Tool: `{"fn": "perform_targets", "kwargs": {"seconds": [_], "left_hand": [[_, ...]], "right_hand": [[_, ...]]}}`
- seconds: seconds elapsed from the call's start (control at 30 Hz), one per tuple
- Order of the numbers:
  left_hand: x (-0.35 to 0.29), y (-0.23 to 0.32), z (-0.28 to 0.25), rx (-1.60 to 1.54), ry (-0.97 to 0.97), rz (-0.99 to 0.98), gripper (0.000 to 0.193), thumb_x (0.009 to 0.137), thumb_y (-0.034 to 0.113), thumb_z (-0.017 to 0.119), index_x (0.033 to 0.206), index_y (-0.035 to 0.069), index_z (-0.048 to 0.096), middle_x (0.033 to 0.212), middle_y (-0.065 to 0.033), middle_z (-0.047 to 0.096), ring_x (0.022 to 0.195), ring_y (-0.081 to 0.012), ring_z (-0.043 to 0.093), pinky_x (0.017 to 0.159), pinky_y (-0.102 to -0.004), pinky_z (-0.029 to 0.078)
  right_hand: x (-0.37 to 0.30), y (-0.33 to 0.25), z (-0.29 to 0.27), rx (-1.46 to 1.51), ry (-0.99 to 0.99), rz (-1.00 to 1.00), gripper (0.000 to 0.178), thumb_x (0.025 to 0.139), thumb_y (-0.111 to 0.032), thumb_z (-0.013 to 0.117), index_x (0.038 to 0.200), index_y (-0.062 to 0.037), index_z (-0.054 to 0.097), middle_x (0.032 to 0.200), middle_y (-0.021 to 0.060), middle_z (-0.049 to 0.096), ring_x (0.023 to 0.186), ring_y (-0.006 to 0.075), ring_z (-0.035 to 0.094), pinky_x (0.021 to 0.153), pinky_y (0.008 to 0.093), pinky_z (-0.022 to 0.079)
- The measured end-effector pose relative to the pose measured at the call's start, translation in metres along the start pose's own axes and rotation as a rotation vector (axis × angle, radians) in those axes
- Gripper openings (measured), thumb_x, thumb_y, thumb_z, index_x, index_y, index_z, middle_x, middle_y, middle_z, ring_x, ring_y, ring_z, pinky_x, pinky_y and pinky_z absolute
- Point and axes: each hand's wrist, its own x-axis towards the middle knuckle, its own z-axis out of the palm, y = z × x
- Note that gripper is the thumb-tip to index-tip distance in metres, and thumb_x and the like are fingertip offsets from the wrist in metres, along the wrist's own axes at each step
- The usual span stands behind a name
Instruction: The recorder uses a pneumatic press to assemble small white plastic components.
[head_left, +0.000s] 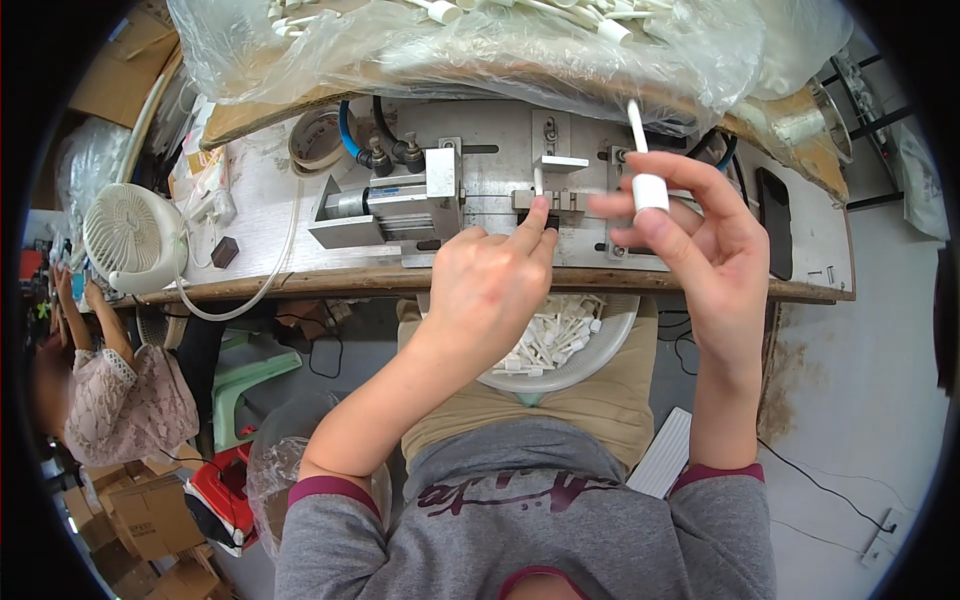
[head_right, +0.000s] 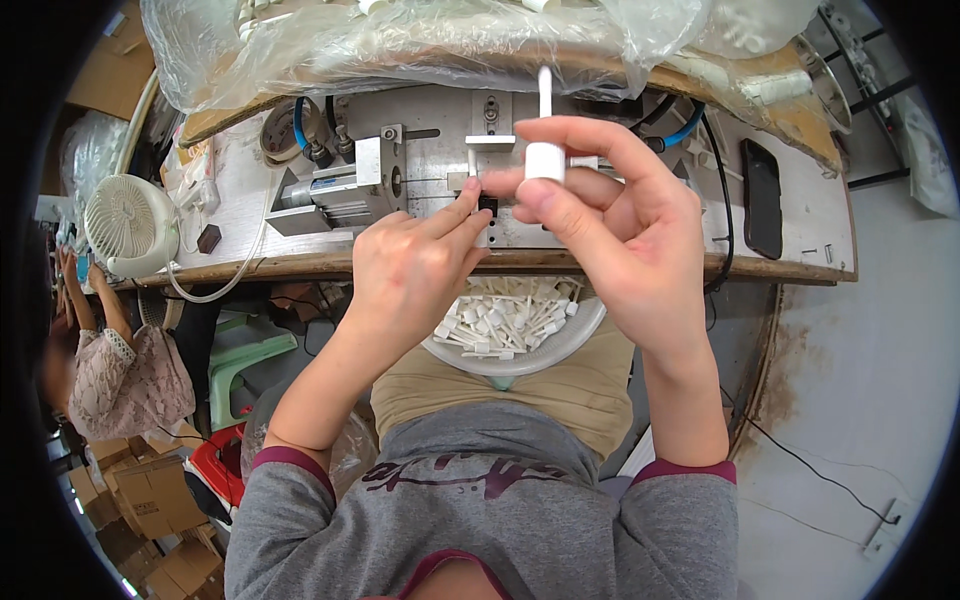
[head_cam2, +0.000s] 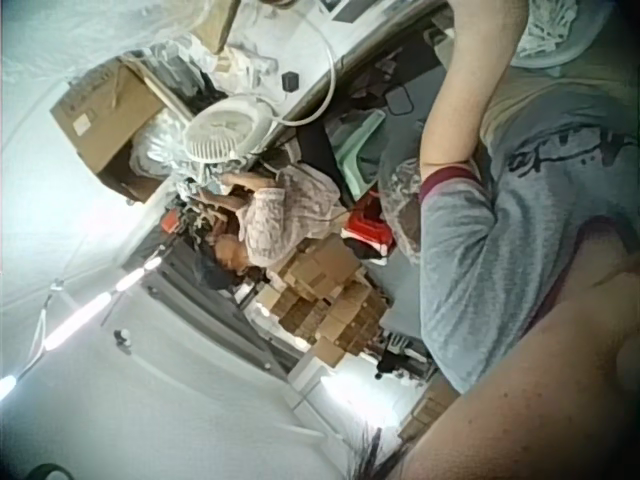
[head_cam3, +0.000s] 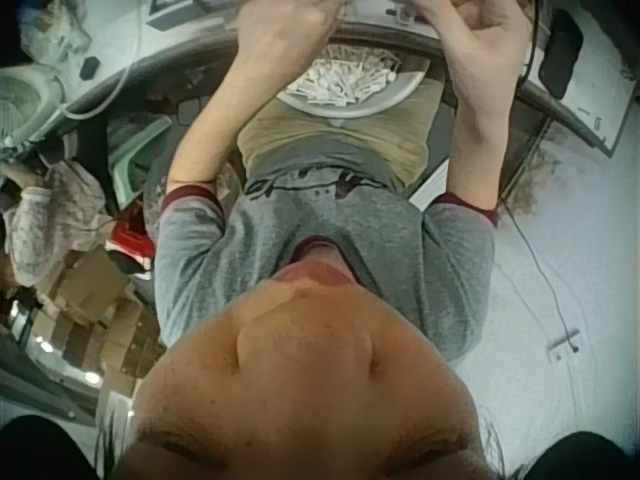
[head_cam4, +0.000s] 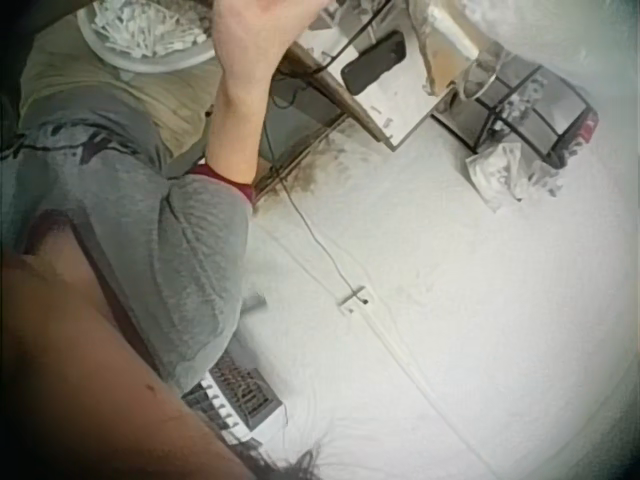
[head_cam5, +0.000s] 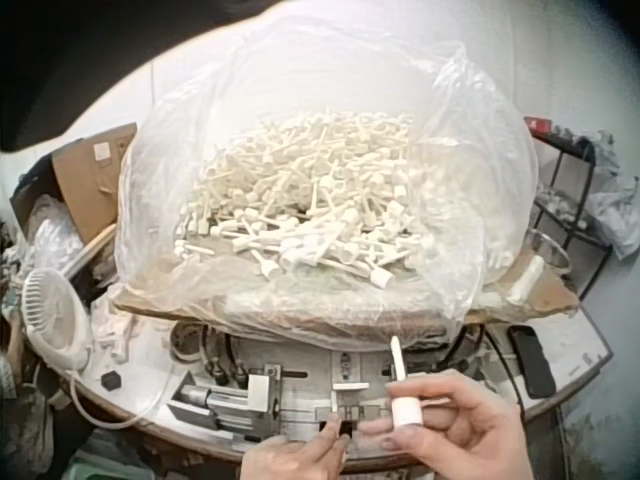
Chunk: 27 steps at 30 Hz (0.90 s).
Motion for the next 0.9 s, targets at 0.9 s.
{"fn": "perform_targets", "kwargs": {"seconds": [0.9], "left_hand": [[0.129, -0.096, -0.071, -0.236, 0.199, -0.391, 0.027, 0.08, 0.019, 0.08, 0.092, -0.005, 0.075, 0.085, -0.0177, 0.074, 0.071, -0.0247, 0.071, 0.066, -0.0341, 0.055]], "right_hand": [[-0.018, 0.065, 0.022, -1.174, -0.127, -0.641, 0.023, 0.072, -0.005, 0.072, 0.094, -0.0005, 0.065, 0.122, 0.0162, 0.071, 0.064, 0.0194, 0.066, 0.061, 0.0291, 0.053]]}}
